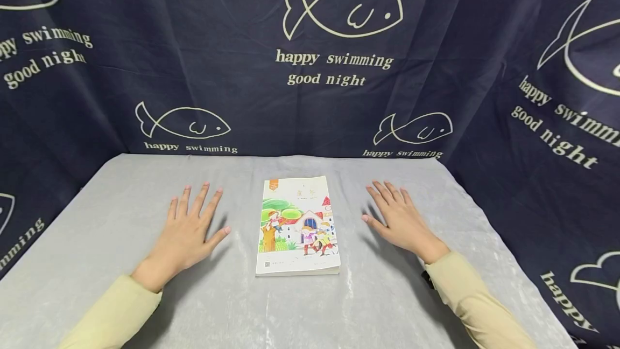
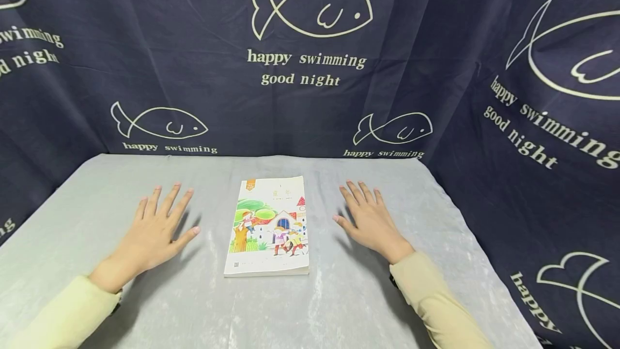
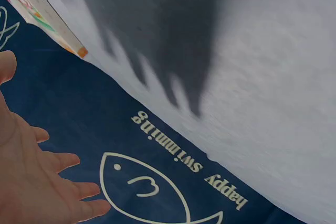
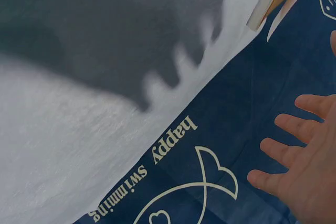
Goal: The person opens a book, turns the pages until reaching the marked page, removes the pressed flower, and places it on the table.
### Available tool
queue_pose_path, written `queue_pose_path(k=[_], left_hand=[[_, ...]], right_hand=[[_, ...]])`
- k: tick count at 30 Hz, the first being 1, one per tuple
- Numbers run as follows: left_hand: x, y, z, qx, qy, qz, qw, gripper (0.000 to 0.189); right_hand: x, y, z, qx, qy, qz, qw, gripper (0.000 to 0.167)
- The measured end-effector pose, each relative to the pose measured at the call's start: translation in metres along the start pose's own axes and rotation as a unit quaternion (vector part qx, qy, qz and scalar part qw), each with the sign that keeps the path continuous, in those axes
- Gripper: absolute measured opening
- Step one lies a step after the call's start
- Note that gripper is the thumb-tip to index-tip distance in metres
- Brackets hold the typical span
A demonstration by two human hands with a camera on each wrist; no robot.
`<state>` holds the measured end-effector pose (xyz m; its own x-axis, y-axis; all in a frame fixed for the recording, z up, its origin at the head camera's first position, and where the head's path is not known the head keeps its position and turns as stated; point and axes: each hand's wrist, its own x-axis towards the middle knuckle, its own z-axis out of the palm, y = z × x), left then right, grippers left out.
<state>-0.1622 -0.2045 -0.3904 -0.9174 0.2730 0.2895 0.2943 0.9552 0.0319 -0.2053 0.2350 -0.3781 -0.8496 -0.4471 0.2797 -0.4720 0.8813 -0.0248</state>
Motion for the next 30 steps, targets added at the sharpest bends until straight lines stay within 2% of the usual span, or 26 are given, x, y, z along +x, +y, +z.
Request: queue_pose_path(k=[6, 14, 24, 30], left_hand=[[0.002, 0.011, 0.003, 0.016, 0.000, 0.026, 0.9995, 0.079], [0.003, 0.027, 0.006, 0.012, -0.004, 0.054, 0.9985, 0.076], [0.004, 0.044, 0.013, 0.012, -0.005, 0.093, 0.9956, 0.074], [0.004, 0.053, 0.016, -0.005, -0.009, 0.108, 0.9941, 0.071]], right_hand=[[0.003, -0.005, 0.004, -0.002, -0.002, -0.019, 0.9998, 0.067], [0.006, -0.013, 0.010, -0.002, 0.019, -0.054, 0.9984, 0.062], [0.009, -0.023, 0.014, -0.014, 0.002, -0.074, 0.9972, 0.058], [0.010, -0.028, 0.018, -0.012, 0.001, -0.091, 0.9958, 0.054]])
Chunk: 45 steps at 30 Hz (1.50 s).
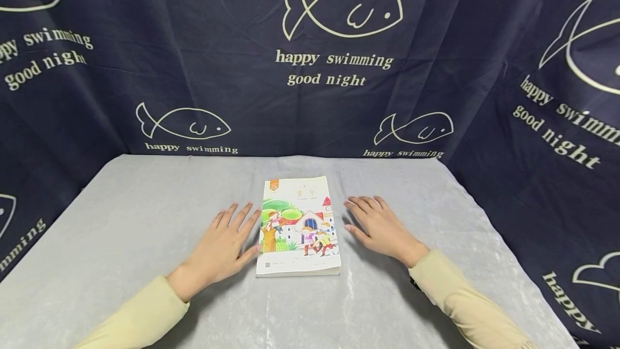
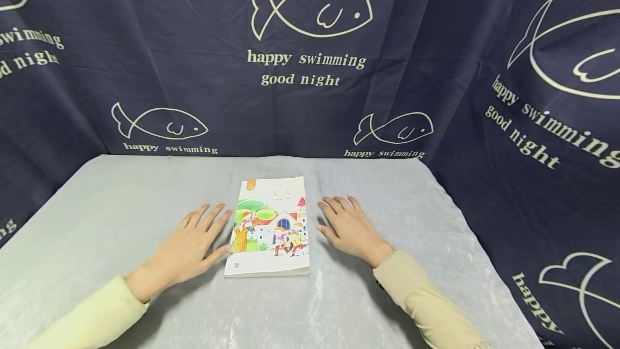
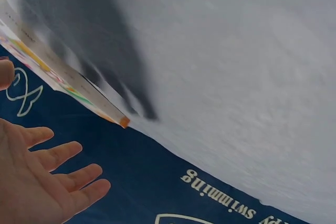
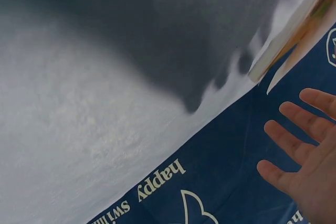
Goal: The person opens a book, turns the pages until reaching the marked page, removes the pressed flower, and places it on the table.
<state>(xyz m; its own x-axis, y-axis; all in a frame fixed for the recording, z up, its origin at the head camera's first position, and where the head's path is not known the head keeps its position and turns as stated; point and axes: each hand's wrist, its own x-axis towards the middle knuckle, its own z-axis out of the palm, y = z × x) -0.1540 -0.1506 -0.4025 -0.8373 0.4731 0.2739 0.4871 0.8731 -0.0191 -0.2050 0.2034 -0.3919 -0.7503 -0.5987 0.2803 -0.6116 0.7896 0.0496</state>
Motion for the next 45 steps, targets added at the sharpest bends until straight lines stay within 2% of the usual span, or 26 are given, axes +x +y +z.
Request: queue_pose_path(k=[8, 17, 27, 39, 45], left_hand=[[0.002, 0.011, 0.003, -0.001, 0.003, 0.025, 0.9997, 0.069], [0.004, 0.021, 0.007, -0.004, 0.011, 0.062, 0.9980, 0.064], [0.004, 0.031, 0.011, -0.004, 0.012, 0.092, 0.9957, 0.062], [0.004, 0.035, 0.012, 0.000, 0.012, 0.103, 0.9946, 0.060], [0.004, 0.035, 0.012, -0.005, 0.001, 0.097, 0.9952, 0.059]], right_hand=[[0.001, -0.006, 0.005, -0.002, 0.021, -0.031, 0.9993, 0.048], [0.002, -0.009, 0.013, -0.005, 0.018, -0.049, 0.9986, 0.042], [0.003, -0.012, 0.016, 0.014, 0.006, -0.054, 0.9984, 0.038], [0.003, -0.012, 0.018, 0.029, 0.016, -0.064, 0.9974, 0.039], [0.006, -0.013, 0.015, 0.048, 0.024, -0.076, 0.9956, 0.040]])
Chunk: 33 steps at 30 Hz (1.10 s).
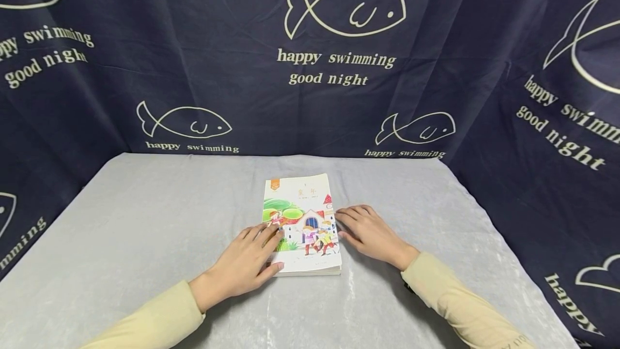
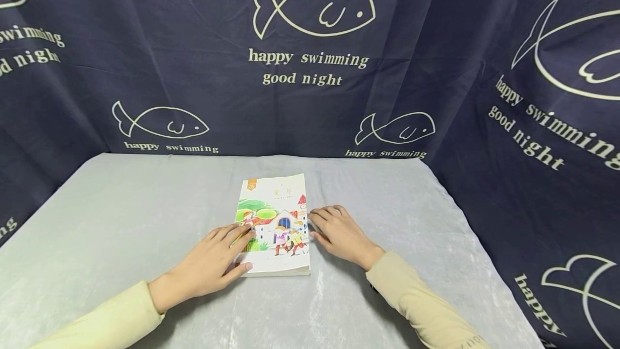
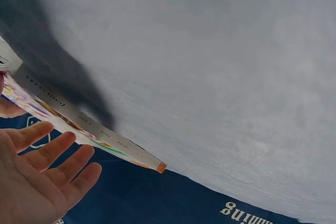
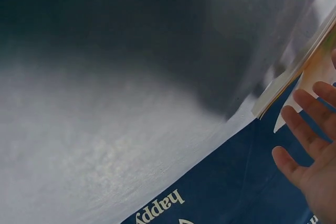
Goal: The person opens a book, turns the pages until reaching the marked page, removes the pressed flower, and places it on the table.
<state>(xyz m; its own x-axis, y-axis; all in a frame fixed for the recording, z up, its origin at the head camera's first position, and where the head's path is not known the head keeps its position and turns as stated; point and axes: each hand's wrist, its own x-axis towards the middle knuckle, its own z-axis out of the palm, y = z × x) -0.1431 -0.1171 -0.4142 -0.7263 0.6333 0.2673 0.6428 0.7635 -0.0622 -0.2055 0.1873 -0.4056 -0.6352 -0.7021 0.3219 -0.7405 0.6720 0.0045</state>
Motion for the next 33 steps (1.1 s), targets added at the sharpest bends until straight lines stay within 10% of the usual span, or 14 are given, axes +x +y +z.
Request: queue_pose_path(k=[33], left_hand=[[0.0012, 0.0048, 0.0021, 0.014, 0.041, 0.024, 0.9988, 0.071]], right_hand=[[0.0103, -0.0078, -0.0039, 0.050, 0.040, -0.022, 0.9977, 0.032]])
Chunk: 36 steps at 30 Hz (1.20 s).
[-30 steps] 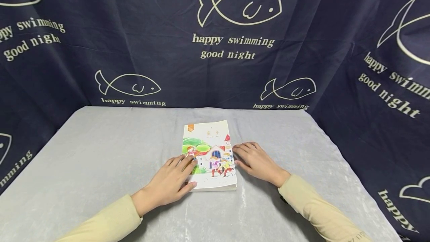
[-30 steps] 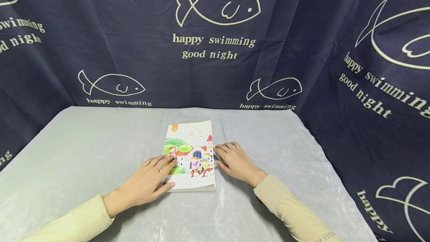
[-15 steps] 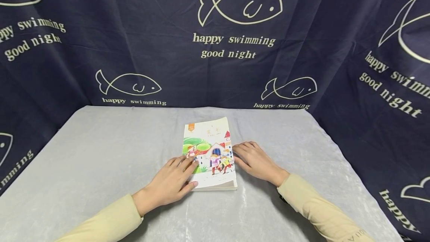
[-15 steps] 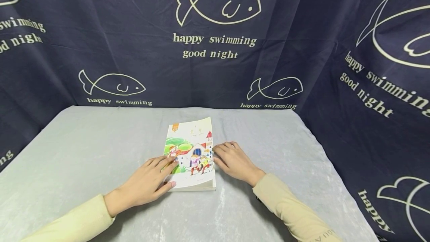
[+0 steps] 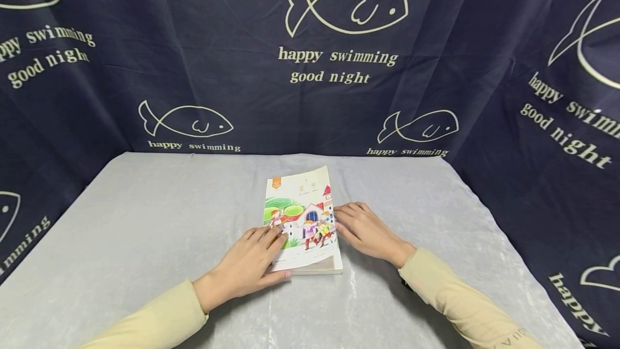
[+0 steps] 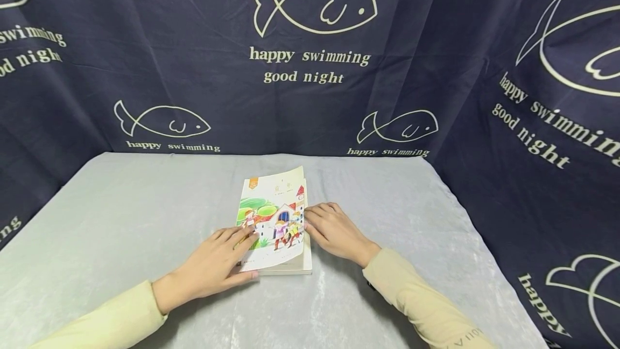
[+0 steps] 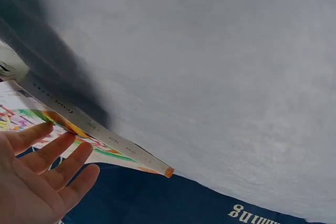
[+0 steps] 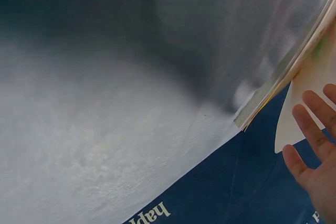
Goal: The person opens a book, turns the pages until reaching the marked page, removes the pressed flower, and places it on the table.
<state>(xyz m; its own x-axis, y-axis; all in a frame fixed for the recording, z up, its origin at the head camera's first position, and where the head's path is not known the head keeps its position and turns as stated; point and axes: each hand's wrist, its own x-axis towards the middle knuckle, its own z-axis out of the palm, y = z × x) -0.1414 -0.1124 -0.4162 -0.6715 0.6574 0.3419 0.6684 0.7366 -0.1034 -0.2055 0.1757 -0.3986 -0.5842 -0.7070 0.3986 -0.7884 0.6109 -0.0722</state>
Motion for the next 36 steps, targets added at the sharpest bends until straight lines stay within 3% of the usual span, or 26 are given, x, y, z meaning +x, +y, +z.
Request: queue_pose_path(k=[24, 36], left_hand=[[0.0016, 0.0034, -0.0033, 0.010, 0.033, 0.044, 0.9984, 0.054], [0.0017, 0.0032, -0.0021, 0.011, 0.088, 0.083, 0.9926, 0.055]], right_hand=[[0.0052, -0.0035, -0.0016, 0.008, 0.021, -0.014, 0.9997, 0.029], [0.0035, -0.0031, 0.0060, -0.003, -0.016, 0.007, 0.9998, 0.028]])
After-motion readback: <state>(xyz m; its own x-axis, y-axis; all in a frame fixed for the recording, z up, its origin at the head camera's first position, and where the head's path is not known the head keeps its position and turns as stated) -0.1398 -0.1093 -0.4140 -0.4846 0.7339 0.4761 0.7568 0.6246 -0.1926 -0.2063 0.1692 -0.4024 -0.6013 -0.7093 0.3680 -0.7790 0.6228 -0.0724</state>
